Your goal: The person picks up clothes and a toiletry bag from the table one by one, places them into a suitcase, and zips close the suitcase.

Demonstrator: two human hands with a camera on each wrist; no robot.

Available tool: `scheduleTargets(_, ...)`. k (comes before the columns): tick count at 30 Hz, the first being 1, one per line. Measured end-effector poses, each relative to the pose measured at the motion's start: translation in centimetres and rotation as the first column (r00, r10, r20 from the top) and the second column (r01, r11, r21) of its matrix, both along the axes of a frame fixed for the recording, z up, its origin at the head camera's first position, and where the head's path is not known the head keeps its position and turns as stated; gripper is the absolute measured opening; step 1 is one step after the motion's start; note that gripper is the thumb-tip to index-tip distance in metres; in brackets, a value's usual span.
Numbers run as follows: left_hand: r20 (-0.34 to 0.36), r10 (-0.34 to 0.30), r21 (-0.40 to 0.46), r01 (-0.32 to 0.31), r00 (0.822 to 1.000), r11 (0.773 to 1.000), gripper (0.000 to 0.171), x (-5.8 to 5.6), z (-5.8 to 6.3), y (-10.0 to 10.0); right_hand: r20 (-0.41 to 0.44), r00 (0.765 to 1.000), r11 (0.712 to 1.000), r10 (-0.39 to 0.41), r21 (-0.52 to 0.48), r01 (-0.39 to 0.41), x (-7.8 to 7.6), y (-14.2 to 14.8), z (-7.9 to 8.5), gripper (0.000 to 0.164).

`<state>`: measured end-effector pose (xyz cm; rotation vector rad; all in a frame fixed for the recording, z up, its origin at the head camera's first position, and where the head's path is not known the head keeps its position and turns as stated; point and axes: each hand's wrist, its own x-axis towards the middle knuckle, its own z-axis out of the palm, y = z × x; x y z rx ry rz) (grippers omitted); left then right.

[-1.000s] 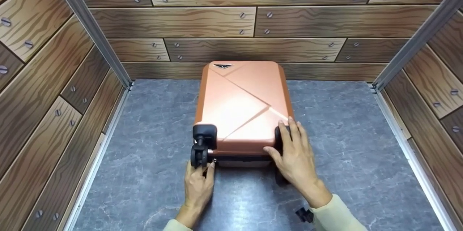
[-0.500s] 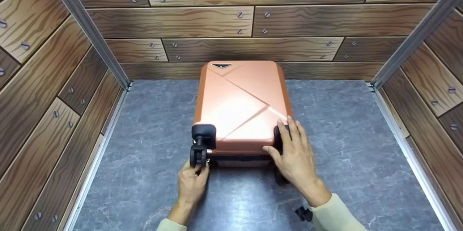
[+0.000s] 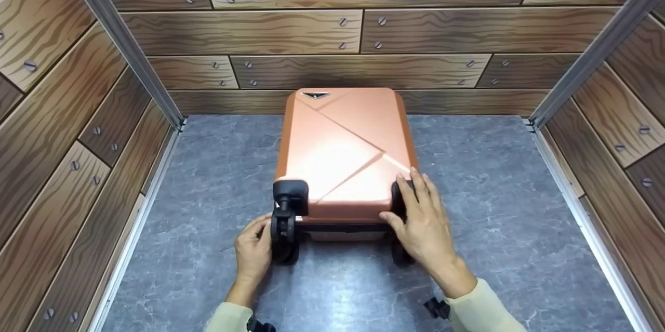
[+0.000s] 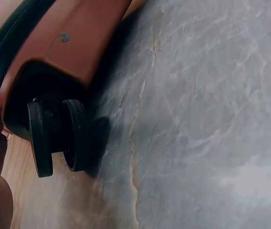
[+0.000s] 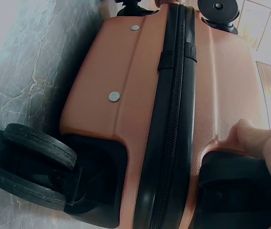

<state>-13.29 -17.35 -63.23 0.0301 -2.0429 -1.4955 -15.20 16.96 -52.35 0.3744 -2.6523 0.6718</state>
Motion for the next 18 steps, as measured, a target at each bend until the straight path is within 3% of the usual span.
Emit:
scheduleTargets(4, 0.025, 0.017, -0.004, -0.017, 1.000, 1.000, 0.011, -1.0, 0.1, -0.3, -0.032, 0.999, 1.000, 0.010, -0.005, -0.010, 0.0, 0.1, 0.1, 0.084)
scheduleTargets(10, 0.089, 0.076, -0.091, -0.068, 0.993, 0.994, 0.010, -2.5, 0.5, -0.8, -0.064, 0.998, 1.000, 0.024, -0.008, -0.024, 0.1, 0.1, 0.2, 0.081)
scheduleTargets(18, 0.225, 0.099, -0.134, -0.070, 0.969, 0.988, 0.012, -3.7, 1.5, -1.4, -0.063, 0.997, 0.999, 0.040, -0.003, -0.040, 0.1, 0.1, 0.1, 0.081)
